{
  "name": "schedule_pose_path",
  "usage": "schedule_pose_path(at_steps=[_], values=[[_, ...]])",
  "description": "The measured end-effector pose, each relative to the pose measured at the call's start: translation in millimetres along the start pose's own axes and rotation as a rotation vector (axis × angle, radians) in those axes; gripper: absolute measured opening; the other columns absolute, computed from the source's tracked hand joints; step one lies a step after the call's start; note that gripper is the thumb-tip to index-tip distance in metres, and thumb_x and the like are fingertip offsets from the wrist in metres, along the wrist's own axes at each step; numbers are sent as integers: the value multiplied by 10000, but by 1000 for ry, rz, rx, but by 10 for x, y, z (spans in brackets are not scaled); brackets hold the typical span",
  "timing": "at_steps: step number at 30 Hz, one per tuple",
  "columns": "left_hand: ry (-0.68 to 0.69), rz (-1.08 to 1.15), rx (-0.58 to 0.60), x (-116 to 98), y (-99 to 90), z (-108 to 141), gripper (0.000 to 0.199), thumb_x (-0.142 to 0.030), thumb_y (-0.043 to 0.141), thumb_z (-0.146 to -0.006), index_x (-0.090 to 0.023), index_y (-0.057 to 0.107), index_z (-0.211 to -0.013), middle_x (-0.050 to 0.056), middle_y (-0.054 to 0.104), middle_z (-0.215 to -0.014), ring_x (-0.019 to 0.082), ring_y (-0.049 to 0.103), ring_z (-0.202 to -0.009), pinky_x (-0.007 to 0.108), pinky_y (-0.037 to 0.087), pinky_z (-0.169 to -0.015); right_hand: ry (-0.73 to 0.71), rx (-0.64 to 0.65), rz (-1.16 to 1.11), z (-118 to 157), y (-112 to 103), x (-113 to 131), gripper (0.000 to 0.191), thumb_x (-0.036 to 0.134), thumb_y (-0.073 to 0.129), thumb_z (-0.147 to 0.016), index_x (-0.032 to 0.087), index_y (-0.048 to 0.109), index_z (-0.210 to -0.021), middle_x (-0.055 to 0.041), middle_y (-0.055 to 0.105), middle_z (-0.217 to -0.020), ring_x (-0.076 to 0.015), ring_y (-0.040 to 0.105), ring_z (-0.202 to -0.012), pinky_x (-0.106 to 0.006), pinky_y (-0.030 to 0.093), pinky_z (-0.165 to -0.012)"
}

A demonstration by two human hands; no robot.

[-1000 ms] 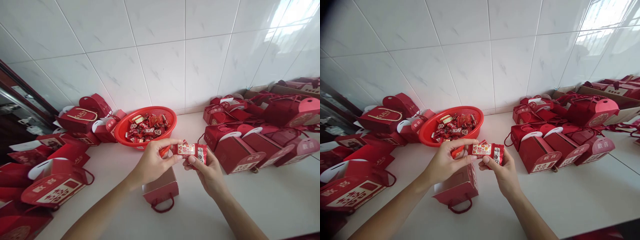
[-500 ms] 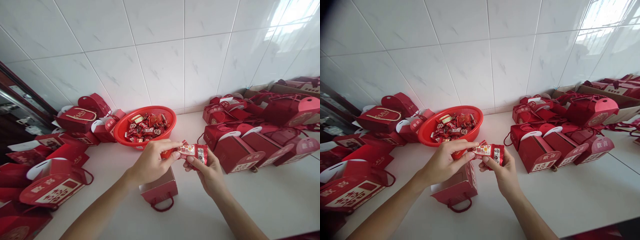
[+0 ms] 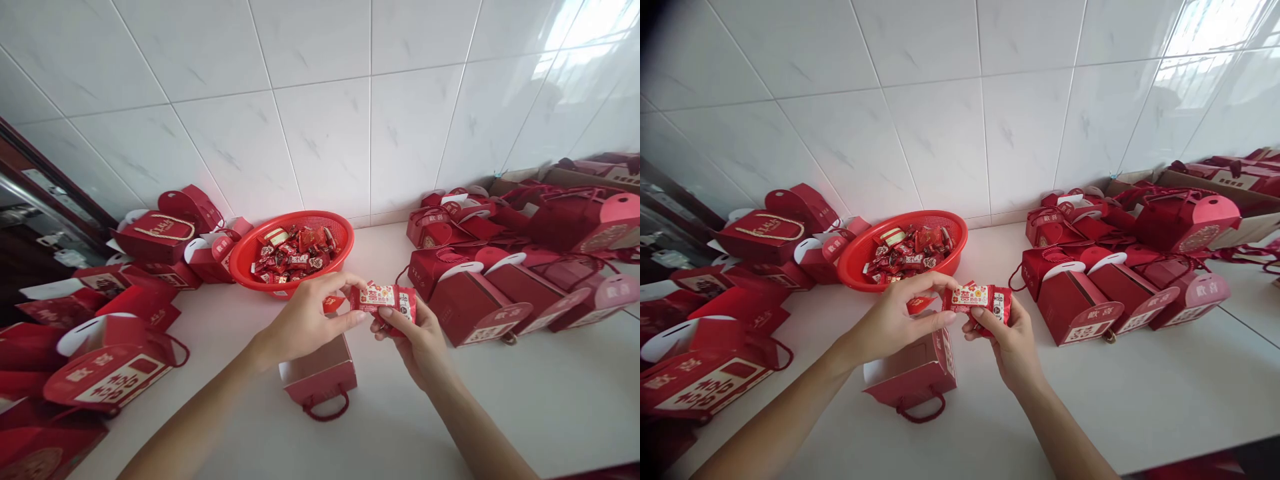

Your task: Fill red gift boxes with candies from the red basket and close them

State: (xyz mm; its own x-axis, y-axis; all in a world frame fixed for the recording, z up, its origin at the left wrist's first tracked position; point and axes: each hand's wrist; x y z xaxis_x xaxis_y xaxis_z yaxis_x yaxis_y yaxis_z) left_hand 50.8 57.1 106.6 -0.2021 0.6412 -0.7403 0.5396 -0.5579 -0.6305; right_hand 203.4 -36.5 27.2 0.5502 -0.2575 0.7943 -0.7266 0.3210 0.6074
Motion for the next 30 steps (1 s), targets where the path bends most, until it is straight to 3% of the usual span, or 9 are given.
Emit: schedule_pose_path(at_steps=[6,10,14,20,26,30], values=[[-78,141,-22,22,23,-43,231,-277,701,-865,-202,707,-1083,31,729,-1029,198,668,-986,296,532,-879,16,27,7,11,7,12,297,318,891,-690,163,710,-869,-33,725,-711,-159,675,-593,-269,562,-541],[-82,142,-70,4,19,-65,206,-191,703,-817,-177,747,-1018,6,693,-816,163,643,-792,271,518,-736,5,74,-2,24,14,10,269,301,880,-708,168,720,-879,-38,737,-763,-153,675,-600,-261,558,-534],[-69,99,-78,31,-12,-80,216,-237,723,-795,-187,782,-997,-37,595,-645,97,507,-576,231,425,-564,3,91,10,27,8,5,257,306,866,-729,170,723,-893,-36,731,-771,-153,666,-601,-265,555,-527],[20,75,-11,90,-87,-98,220,-265,705,-847,-197,804,-1032,48,722,-849,141,618,-719,263,501,-661,3,117,19,33,-2,7,251,317,852,-750,169,724,-907,-33,724,-751,-154,665,-608,-267,556,-537],[163,7,-27,79,-78,-104,192,-210,655,-894,-196,804,-1013,69,729,-834,154,643,-724,291,543,-698,5,115,34,41,1,23,232,322,838,-768,172,721,-902,-31,721,-744,-154,661,-607,-269,553,-535],[262,-73,-29,121,-64,-100,244,-214,599,-933,-223,775,-1102,60,682,-877,144,635,-762,272,544,-695,21,119,31,42,4,35,252,323,846,-751,170,714,-902,-29,719,-735,-153,654,-582,-269,546,-515]])
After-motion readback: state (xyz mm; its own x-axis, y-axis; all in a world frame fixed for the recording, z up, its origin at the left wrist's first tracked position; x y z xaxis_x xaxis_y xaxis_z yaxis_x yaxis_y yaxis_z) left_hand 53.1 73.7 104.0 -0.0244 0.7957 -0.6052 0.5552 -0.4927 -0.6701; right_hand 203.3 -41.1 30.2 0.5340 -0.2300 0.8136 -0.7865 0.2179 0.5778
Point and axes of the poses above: each hand's wrist, its own z-axis away from the middle knuckle, its own y-axis out of the palm, x = y × z
